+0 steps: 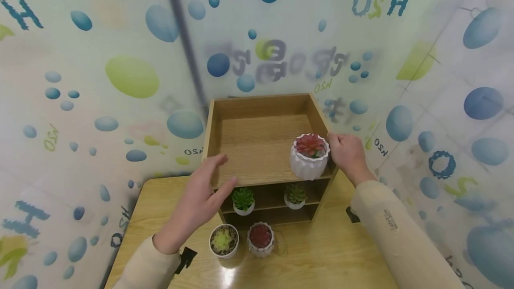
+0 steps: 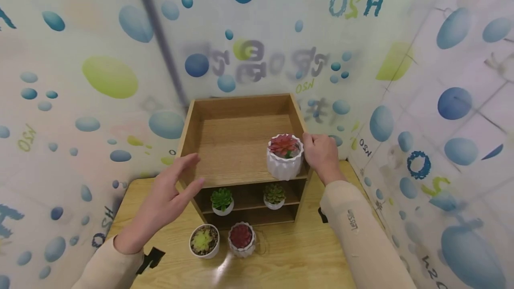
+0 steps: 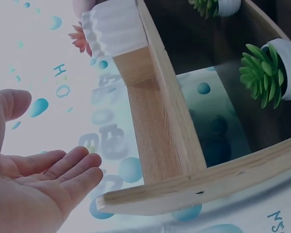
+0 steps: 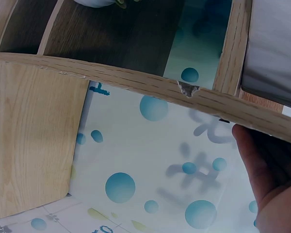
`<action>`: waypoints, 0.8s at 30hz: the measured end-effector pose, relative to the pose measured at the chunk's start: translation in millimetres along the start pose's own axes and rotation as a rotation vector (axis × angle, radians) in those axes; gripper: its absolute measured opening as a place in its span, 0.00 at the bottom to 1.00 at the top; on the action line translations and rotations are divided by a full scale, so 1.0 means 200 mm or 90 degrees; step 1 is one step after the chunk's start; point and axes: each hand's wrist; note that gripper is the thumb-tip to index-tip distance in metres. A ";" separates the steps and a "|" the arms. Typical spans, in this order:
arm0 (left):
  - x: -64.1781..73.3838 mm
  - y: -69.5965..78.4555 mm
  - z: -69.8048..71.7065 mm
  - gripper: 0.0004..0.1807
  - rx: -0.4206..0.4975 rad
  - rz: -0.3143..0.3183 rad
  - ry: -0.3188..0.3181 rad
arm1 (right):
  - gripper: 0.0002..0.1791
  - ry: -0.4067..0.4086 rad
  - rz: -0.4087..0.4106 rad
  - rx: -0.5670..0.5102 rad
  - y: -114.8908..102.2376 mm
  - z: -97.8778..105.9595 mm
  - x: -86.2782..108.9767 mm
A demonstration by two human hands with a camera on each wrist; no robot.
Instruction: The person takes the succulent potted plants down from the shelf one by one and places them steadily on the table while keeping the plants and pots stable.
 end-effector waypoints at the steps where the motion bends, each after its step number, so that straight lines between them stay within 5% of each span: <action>1: 0.00 0.00 0.01 0.30 -0.001 -0.003 0.003 | 0.32 0.002 0.001 0.001 0.00 0.00 0.00; 10: -0.04 0.01 0.06 0.29 0.004 -0.003 0.019 | 0.32 0.001 -0.003 0.003 0.00 0.00 0.00; 24: -0.13 -0.05 0.13 0.32 0.005 0.065 0.007 | 0.32 -0.002 -0.006 0.005 -0.01 0.00 0.00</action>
Point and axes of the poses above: each hand's wrist, its own x-axis away from the middle knuckle, its own z-axis out of the back of the hand, y = z × x, and after that the axes turned 15 degrees about z, right-handed
